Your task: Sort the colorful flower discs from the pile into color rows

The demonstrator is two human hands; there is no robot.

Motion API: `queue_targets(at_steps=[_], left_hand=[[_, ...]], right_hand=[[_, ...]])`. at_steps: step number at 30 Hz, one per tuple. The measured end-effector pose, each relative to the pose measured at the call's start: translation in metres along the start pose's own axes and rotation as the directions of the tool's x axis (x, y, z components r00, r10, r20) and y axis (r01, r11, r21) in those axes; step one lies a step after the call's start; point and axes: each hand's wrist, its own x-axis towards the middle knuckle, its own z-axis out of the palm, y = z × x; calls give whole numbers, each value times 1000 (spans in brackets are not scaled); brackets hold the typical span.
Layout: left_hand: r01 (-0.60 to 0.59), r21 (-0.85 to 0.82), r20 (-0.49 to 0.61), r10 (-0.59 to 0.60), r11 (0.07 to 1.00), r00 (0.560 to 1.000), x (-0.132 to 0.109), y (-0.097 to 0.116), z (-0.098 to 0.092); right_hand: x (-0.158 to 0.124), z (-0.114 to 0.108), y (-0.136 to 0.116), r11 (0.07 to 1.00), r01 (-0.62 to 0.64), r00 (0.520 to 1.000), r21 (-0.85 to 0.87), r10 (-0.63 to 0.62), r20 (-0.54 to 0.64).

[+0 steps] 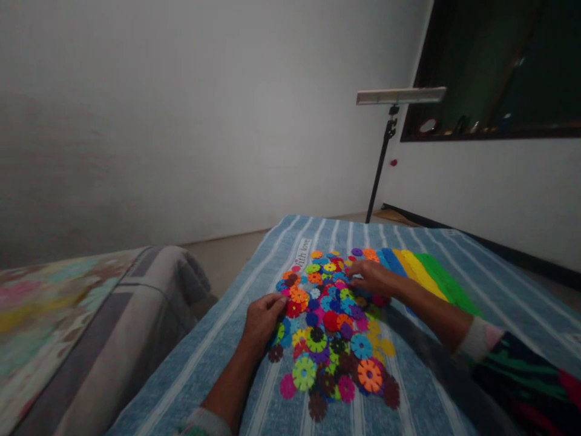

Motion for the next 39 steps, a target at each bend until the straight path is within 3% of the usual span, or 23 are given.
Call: queue_targets(at_steps=[6, 10, 14, 17, 21, 28, 39], left_hand=[[2, -36, 4, -2, 999, 1000, -1, -2, 2], [10, -42, 10, -9, 999, 1000, 1, -10, 3], [-9, -27, 22, 10, 1000, 1000, 2, -15, 4], [-12, -20, 10, 12, 1000, 1000, 1, -14, 3], [5, -32, 13, -5, 999, 1000, -2, -9, 3], [22, -27, 28, -21, 999, 999, -5, -4, 4], [12, -21, 19, -11, 1000, 1000, -5, -8, 5]], right_hand=[[59, 27, -37, 1000, -14, 1000, -16, 14, -25], [49, 47, -56, 999, -25, 1000, -47, 25, 0], [24, 47, -67, 997, 23, 999, -76, -21, 31], [27, 38, -63, 995, -2, 999, -96, 5, 33], [60, 30, -45, 980, -122, 992, -155, 120, -26], [112, 41, -20, 942, -237, 971, -237, 233, -44], [118, 47, -3, 961, -240, 970, -140, 244, 14]])
